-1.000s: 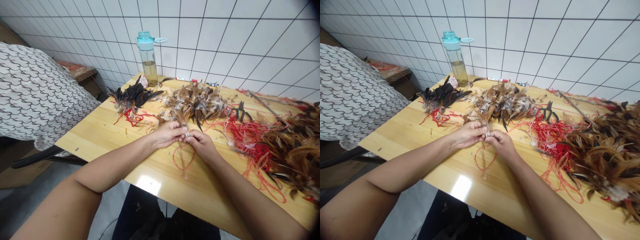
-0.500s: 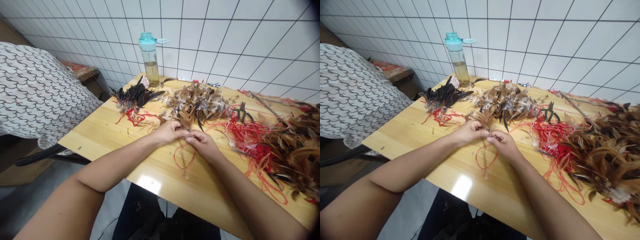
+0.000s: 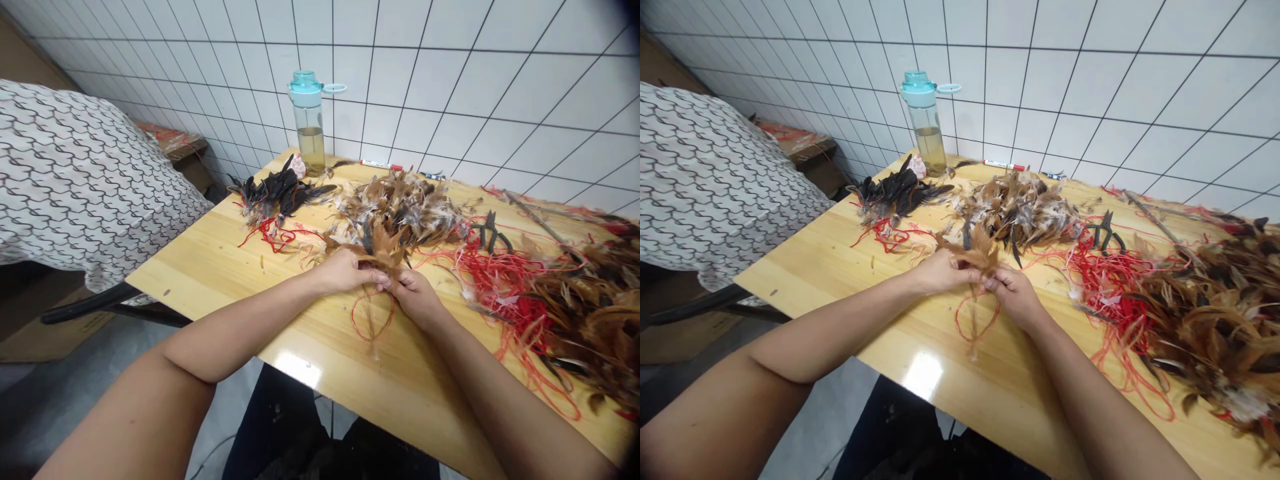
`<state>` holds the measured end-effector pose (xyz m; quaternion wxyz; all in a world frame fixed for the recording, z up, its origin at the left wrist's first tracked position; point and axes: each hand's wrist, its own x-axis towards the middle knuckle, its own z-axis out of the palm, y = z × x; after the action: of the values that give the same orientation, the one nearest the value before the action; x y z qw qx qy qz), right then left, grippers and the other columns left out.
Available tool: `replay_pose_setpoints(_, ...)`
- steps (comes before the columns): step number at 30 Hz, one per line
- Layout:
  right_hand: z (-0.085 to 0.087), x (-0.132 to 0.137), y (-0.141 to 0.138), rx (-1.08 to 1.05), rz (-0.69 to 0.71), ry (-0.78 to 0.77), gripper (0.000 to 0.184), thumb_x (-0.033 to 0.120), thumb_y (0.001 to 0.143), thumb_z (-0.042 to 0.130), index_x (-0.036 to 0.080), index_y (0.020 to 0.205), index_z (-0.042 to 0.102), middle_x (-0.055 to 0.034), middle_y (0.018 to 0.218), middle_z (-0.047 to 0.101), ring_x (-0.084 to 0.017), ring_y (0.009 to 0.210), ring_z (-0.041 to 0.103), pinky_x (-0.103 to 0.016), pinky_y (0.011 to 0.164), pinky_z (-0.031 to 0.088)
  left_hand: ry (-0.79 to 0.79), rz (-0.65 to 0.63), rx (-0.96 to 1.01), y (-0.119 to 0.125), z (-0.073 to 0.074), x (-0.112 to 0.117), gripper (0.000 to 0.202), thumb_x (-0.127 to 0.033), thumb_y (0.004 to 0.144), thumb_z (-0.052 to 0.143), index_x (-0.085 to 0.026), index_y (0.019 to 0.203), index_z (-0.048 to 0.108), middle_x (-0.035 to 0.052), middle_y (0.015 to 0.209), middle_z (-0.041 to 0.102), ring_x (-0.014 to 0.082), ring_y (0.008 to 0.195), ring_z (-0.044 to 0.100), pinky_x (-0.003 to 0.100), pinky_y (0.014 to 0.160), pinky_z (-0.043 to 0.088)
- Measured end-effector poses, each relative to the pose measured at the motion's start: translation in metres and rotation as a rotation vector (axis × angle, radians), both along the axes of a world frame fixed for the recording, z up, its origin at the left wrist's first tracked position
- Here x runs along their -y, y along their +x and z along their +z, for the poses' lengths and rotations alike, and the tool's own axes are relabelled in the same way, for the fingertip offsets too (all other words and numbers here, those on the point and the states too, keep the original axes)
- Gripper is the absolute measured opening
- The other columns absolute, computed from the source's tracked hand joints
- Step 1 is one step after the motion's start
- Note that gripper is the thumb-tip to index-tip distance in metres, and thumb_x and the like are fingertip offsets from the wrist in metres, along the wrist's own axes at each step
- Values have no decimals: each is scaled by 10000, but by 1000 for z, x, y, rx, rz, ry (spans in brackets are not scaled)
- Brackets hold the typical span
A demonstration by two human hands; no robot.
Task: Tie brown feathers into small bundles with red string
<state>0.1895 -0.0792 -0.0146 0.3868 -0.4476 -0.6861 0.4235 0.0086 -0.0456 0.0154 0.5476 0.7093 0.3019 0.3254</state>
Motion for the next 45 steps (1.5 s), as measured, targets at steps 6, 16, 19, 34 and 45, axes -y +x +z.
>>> replay_pose_setpoints(6,4,5,-1,-186,-188,-154,317,498,748,650,202,642,619,-15,714,628,-160,725,553,-308,740,423,153,441,-135,-37,17,-31,191,-194,772,597,-132,948,635,22,817,633,105,699,568,233,686,457)
replay_pose_setpoints(16,5,4,0,-376,-302,-218,323,516,686,707,205,694,621,4,679,554,-127,632,465,-276,622,381,485,347,-903,-76,2,-56,412,-41,674,525,-214,1003,705,40,929,581,149,827,573,257,797,438)
replay_pose_setpoints(19,6,5,-1,-367,-315,-205,334,526,686,702,203,697,616,10,655,529,-121,608,440,-272,594,369,531,339,-804,-70,1,-55,245,-96,711,542,-182,864,712,38,872,578,148,807,557,258,780,431)
replay_pose_setpoints(34,3,3,-3,-246,-346,-170,389,586,699,672,198,706,653,-40,736,645,-174,721,553,-342,728,452,-246,165,159,-36,13,-25,335,-386,708,732,-145,820,529,-33,581,554,64,489,504,188,509,377)
replay_pose_setpoints(45,5,6,-4,-246,-386,-176,353,545,743,639,193,714,637,-25,707,602,-156,686,522,-316,683,432,470,507,-462,-47,21,-29,121,-247,794,591,-151,861,621,16,837,614,114,738,533,231,687,392)
